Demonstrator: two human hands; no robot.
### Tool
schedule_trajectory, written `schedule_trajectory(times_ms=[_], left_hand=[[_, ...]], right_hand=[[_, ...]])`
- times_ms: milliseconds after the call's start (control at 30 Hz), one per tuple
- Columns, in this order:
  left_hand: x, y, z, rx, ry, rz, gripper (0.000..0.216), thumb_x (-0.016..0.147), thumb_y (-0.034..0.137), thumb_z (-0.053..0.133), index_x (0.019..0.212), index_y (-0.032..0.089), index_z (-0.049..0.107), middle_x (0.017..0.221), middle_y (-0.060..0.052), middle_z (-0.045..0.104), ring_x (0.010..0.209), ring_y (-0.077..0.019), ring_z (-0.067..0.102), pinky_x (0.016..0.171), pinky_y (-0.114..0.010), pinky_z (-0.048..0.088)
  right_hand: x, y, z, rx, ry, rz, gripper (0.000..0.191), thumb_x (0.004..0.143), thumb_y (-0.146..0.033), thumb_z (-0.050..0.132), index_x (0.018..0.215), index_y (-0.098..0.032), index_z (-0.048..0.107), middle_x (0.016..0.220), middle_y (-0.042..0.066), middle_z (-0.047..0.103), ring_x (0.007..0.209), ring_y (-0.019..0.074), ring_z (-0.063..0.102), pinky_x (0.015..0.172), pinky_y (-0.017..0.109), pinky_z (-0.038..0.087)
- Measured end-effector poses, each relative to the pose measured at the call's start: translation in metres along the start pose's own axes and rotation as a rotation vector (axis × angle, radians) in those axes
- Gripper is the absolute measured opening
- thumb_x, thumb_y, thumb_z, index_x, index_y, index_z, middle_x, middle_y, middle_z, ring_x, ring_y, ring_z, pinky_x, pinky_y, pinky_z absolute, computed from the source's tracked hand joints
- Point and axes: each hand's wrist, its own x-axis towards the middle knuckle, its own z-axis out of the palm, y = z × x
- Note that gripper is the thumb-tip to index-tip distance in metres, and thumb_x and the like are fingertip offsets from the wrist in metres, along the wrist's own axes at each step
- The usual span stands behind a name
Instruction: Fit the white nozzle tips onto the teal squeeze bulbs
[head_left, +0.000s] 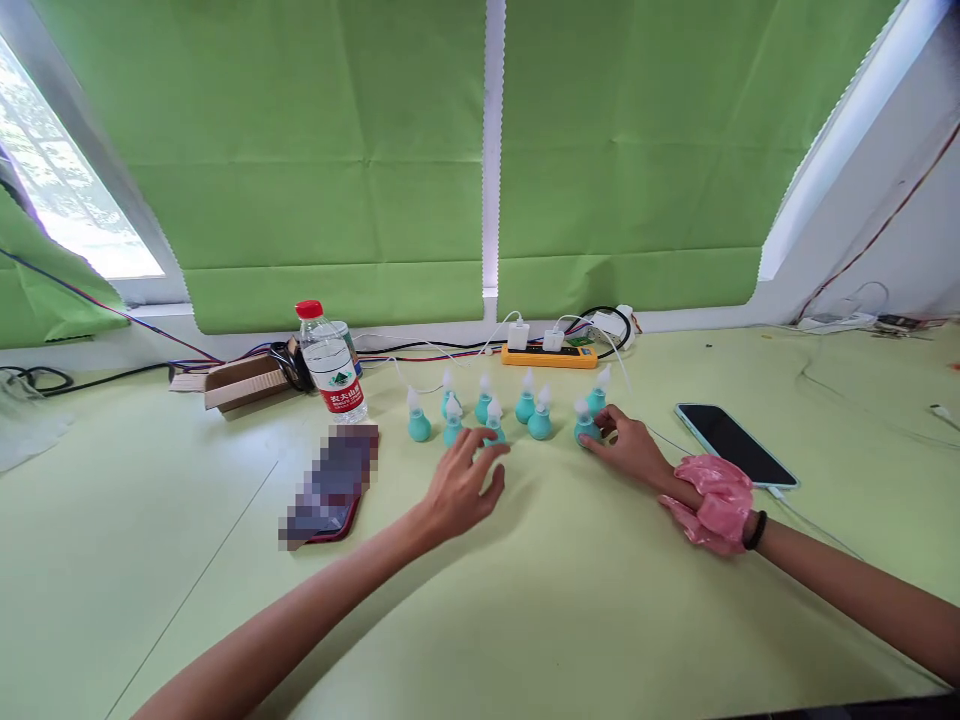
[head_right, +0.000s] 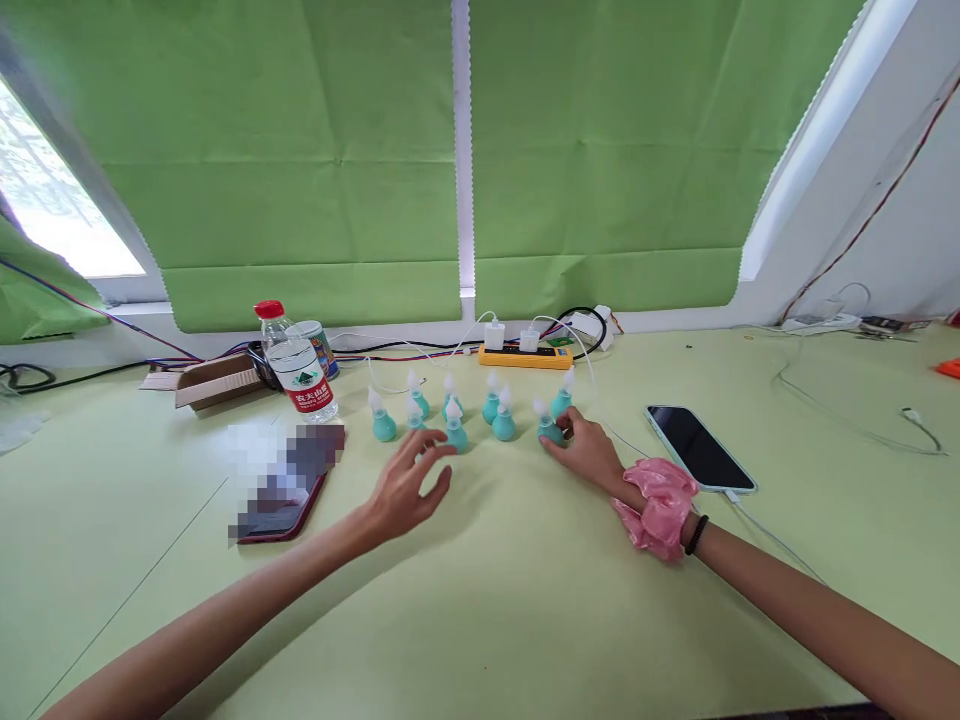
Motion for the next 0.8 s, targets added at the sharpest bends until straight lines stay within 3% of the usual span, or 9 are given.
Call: schedule_trajectory(times_ms=[100, 200, 300, 400, 633, 700, 800], left_hand=[[-0.017, 0.012, 0.007, -0.125, -0.143, -0.040, 0.019, 0.079, 0.023, 0.040, 0.094, 0.018, 0.051, 0.087, -0.008, 0.055, 0.081, -0.0168, 0.052, 0.069, -0.029, 0.043], [-0.027, 0.017, 0.006, -0.261, -0.284, -0.195, 0.017, 0.080, 0.032, 0.042, 0.085, 0.018, 0.050, 0.070, -0.002, 0.055, 0.061, -0.0123, 0.049, 0.057, -0.024, 0.040], [-0.030, 0.016, 0.002, -0.427, -0.342, -0.328, 0.025, 0.078, 0.041, 0.042, 0.078, 0.017, 0.048, 0.058, 0.003, 0.050, 0.050, -0.0095, 0.043, 0.051, -0.021, 0.034], [-0.030, 0.016, 0.001, -0.590, -0.336, -0.417, 0.032, 0.076, 0.048, 0.042, 0.068, 0.017, 0.047, 0.050, 0.004, 0.047, 0.046, -0.0084, 0.039, 0.050, -0.021, 0.031], [-0.022, 0.012, 0.011, -0.801, -0.370, -0.668, 0.056, 0.082, 0.054, 0.003, 0.051, 0.019, 0.033, 0.033, 0.004, 0.034, 0.030, -0.0081, 0.031, 0.037, -0.022, 0.029], [-0.017, 0.002, 0.012, -0.806, -0.344, -0.691, 0.055, 0.081, 0.056, 0.005, 0.052, 0.019, 0.033, 0.035, 0.004, 0.033, 0.031, -0.0084, 0.031, 0.038, -0.022, 0.030], [-0.015, -0.017, 0.010, -0.563, -0.280, -0.606, 0.043, 0.079, 0.054, 0.030, 0.063, 0.017, 0.045, 0.051, 0.001, 0.046, 0.046, -0.0113, 0.045, 0.047, -0.023, 0.034]], right_hand=[[-0.009, -0.007, 0.007, 0.151, 0.136, -0.022, 0.033, 0.070, -0.041, 0.049, 0.094, -0.019, 0.042, 0.086, 0.006, 0.053, 0.073, 0.0190, 0.053, 0.061, 0.030, 0.045], [-0.025, -0.027, 0.005, 0.242, 0.181, -0.200, 0.022, 0.074, -0.034, 0.042, 0.091, -0.021, 0.042, 0.086, 0.005, 0.049, 0.078, 0.0192, 0.050, 0.065, 0.031, 0.043], [-0.042, -0.057, 0.005, 0.239, 0.035, -0.467, 0.012, 0.070, -0.024, 0.041, 0.081, -0.021, 0.045, 0.081, 0.005, 0.048, 0.074, 0.0196, 0.049, 0.064, 0.031, 0.041], [-0.055, -0.085, 0.016, 0.183, -0.154, -0.575, 0.013, 0.063, -0.016, 0.041, 0.074, -0.022, 0.044, 0.068, 0.002, 0.049, 0.060, 0.0172, 0.047, 0.055, 0.029, 0.038], [-0.060, -0.101, 0.036, 0.289, -0.203, -0.565, 0.012, 0.055, -0.012, 0.041, 0.060, -0.022, 0.037, 0.052, -0.003, 0.041, 0.048, 0.0137, 0.039, 0.048, 0.026, 0.031], [-0.059, -0.099, 0.035, 0.399, -0.215, -0.505, 0.014, 0.056, -0.013, 0.042, 0.066, -0.022, 0.039, 0.057, -0.003, 0.044, 0.051, 0.0135, 0.042, 0.050, 0.025, 0.033], [-0.057, -0.096, 0.035, 0.578, -0.222, -0.316, 0.020, 0.062, -0.015, 0.044, 0.081, -0.022, 0.039, 0.067, -0.002, 0.049, 0.057, 0.0134, 0.046, 0.053, 0.025, 0.037]])
